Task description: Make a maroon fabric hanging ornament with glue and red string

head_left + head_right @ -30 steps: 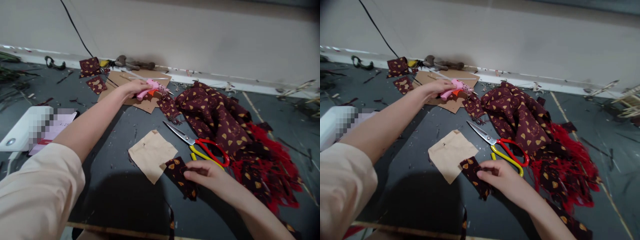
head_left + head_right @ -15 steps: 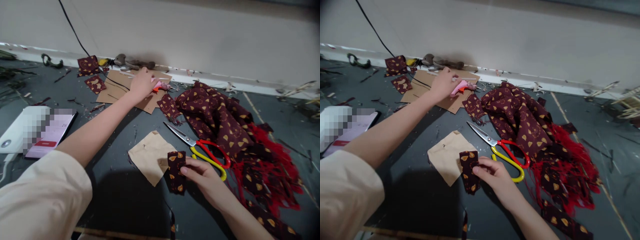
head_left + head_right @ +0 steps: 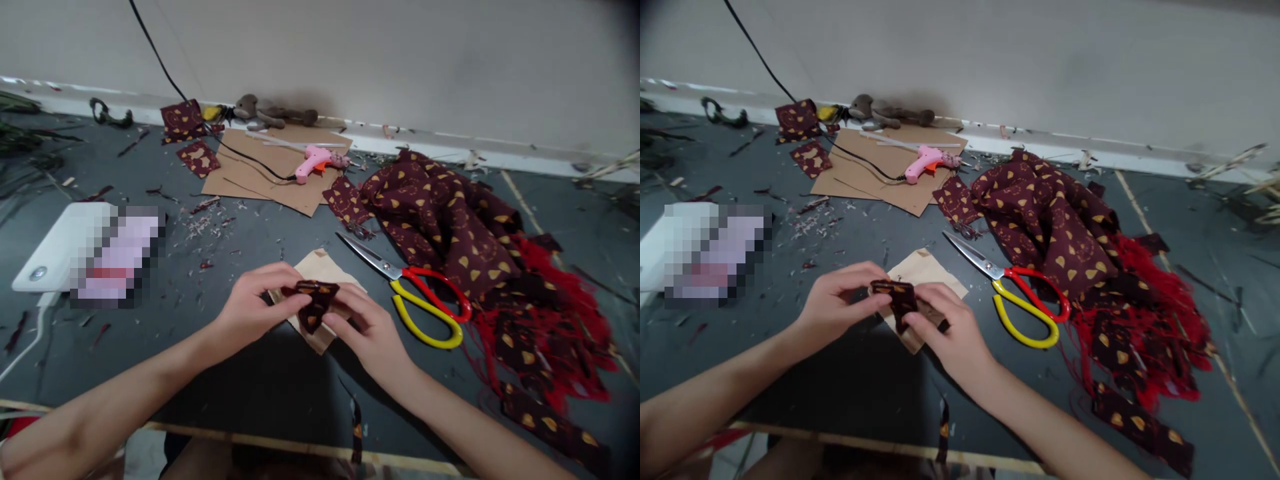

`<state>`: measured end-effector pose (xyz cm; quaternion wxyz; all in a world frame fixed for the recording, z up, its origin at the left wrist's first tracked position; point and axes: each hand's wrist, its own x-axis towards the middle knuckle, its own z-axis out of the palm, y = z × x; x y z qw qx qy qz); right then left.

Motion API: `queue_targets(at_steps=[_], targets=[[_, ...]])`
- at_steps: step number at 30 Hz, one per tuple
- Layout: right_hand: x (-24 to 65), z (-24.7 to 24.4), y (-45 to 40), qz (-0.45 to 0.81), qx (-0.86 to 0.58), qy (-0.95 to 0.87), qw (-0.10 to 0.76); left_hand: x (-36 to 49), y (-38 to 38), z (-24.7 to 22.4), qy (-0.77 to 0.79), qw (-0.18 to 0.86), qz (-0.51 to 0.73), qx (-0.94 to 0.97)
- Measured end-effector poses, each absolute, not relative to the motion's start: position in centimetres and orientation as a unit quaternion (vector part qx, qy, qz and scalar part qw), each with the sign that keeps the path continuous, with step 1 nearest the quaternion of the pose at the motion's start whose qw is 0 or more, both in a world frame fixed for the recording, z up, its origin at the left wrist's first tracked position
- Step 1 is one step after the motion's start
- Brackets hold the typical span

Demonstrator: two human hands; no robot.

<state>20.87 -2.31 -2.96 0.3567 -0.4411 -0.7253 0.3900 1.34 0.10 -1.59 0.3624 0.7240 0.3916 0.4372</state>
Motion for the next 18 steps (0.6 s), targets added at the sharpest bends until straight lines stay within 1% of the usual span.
queue_targets(at_steps=[2, 4, 6, 8, 10, 12, 15, 16, 18], targets=[[21.0, -3.7, -2.3, 0.268, -0.412, -0.825, 0.279, 0.9, 0.5, -1.7, 0.399, 0.297, 0.465, 0.732], [21.5, -4.4, -1.8, 0.178, -0.385, -0.888, 0.180, 0.6, 0.6, -1.8, 0.395, 0.234, 0.479, 0.748], [22.0, -5.0, -0.6, 0.136, -0.385, -0.906, 0.116, 0.3, 0.5, -2.0, 0.382, 0.189, 0.489, 0.761], [22.6, -5.1, 1.1, 0.129, -0.402, -0.901, 0.099, 0.2, 0.3, -2.1, 0.374, 0.169, 0.498, 0.764], [22.8, -4.7, 2.4, 0.143, -0.430, -0.882, 0.129, 0.2, 0.0, -2.1, 0.376, 0.169, 0.504, 0.759], [22.4, -3.7, 2.8, 0.176, -0.451, -0.850, 0.208, 0.4, -0.2, -2.1, 0.384, 0.180, 0.502, 0.754], [20.9, -2.1, 1.4, 0.257, -0.425, -0.789, 0.362, 0.7, -0.4, -2.1, 0.385, 0.187, 0.494, 0.757], [20.4, -1.7, 0.6, 0.280, -0.410, -0.772, 0.397, 0.8, -0.5, -2.2, 0.382, 0.184, 0.493, 0.759], [19.5, -1.5, -0.7, 0.310, -0.398, -0.743, 0.439, 1.0, -0.6, -2.3, 0.373, 0.177, 0.494, 0.765]])
